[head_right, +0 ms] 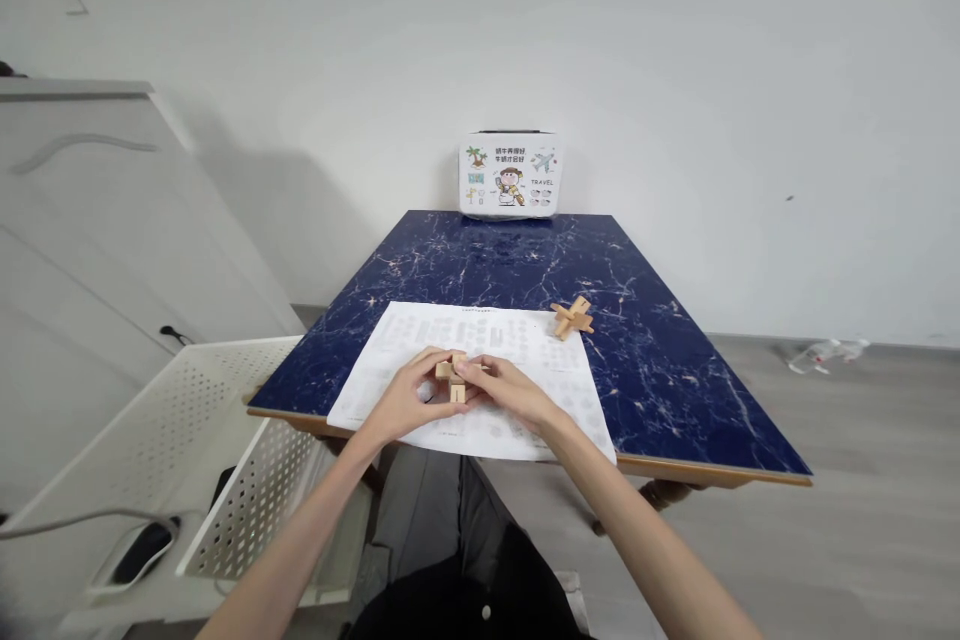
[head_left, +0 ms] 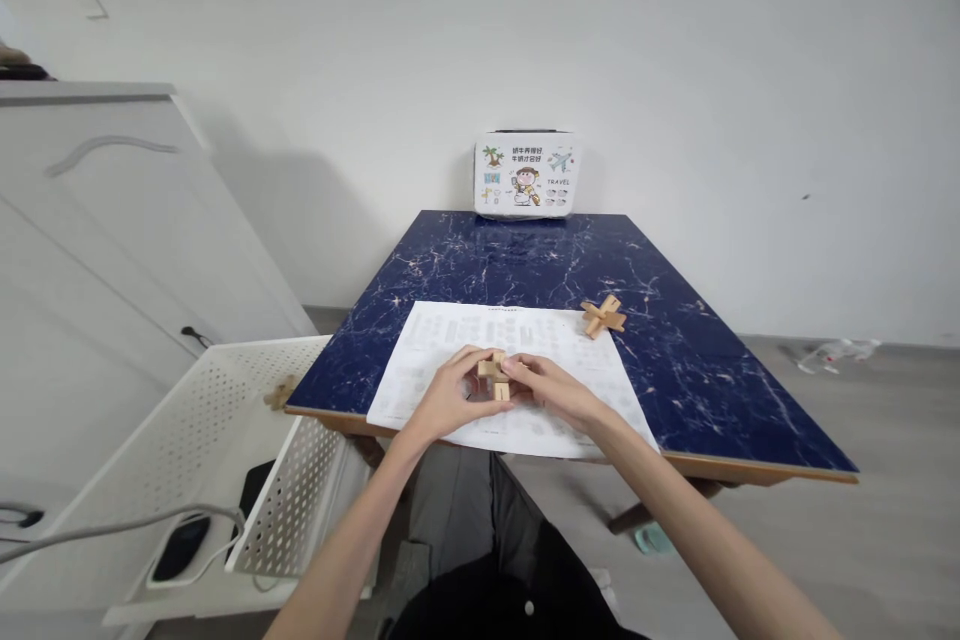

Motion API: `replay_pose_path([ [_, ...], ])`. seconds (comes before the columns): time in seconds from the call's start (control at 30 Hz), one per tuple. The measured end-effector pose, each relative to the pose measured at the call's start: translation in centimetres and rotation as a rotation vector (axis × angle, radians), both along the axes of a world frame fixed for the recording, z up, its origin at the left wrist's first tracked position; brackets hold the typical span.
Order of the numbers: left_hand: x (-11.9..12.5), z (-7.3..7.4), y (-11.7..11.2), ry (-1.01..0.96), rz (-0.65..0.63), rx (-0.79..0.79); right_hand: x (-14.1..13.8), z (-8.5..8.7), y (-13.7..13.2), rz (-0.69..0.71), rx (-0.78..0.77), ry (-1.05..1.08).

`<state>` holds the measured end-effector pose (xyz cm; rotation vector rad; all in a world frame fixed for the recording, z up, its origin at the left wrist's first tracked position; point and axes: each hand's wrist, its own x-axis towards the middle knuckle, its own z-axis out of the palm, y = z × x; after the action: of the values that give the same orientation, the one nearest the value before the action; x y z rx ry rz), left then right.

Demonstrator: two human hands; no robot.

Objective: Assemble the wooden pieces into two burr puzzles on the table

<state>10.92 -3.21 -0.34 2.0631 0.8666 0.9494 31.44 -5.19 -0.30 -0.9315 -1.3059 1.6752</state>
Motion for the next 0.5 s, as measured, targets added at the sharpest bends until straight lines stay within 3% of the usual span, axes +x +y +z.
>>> replay_pose_path([
  [0.17,0.5,-0.3,0.2,-0.118,-0.036,-0.153,0.6,0.1,-0.8,-0.047,0.158,-0.07],
  [0.4,0.3,-0.9,0.3,-0.204,-0.05,-0.261,1.1,1.0,-1.9,-0.201,0.596,-0.572],
  [0.5,0.2,-0.9,0.3,-0.183,-0.054,-0.246,0.9,1.2,-1.9,-0.202,0.561,-0.563],
])
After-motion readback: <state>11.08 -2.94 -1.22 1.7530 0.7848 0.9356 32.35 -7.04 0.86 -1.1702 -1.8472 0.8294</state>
